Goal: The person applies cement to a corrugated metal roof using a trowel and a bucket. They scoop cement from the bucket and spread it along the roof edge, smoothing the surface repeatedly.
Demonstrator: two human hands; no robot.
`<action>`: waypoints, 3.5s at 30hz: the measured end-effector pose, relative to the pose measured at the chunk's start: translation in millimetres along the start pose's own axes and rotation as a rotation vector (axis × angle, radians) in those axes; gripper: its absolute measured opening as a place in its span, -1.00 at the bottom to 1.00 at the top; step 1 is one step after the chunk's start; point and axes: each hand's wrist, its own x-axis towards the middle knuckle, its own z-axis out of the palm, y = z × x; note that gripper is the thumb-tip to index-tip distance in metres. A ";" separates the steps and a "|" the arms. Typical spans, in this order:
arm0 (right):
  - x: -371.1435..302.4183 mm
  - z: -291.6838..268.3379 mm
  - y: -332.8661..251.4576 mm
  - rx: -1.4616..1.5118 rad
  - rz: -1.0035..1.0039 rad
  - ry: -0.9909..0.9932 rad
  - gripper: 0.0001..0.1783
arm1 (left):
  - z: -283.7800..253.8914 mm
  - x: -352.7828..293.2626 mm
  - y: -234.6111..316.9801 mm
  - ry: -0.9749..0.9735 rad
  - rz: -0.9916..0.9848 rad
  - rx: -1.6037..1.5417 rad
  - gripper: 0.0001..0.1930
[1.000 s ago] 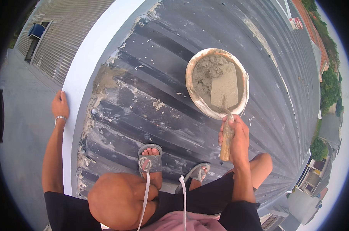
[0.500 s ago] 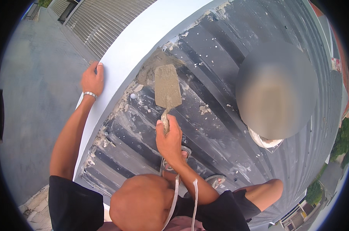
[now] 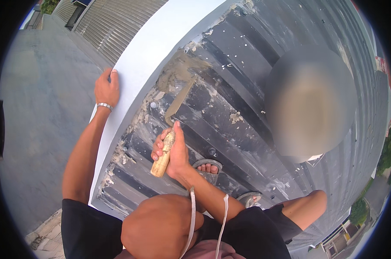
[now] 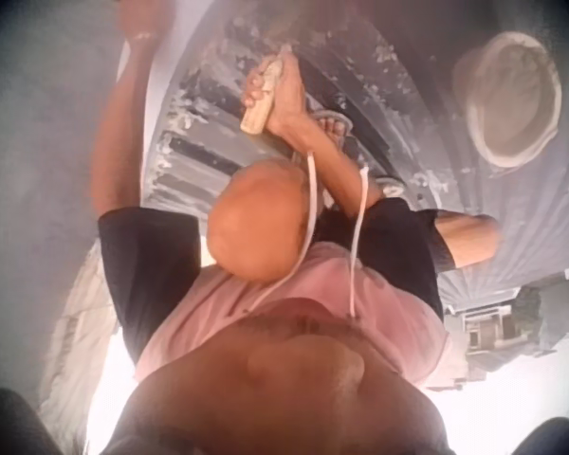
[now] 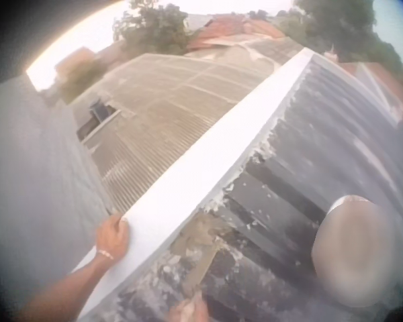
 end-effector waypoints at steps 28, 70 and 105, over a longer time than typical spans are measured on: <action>11.9 34.2 61.4 -0.115 0.138 -0.103 -0.41 | 3.0 2.8 -9.8 0.050 0.029 0.076 -0.53; 88.4 44.9 -29.1 -0.227 -0.176 -0.026 -0.44 | 3.8 -1.3 -5.2 0.052 0.064 0.037 -0.56; -253.4 9.3 -223.9 -1.833 -0.698 0.814 -0.68 | 9.3 4.4 -24.0 0.071 0.091 0.045 -0.50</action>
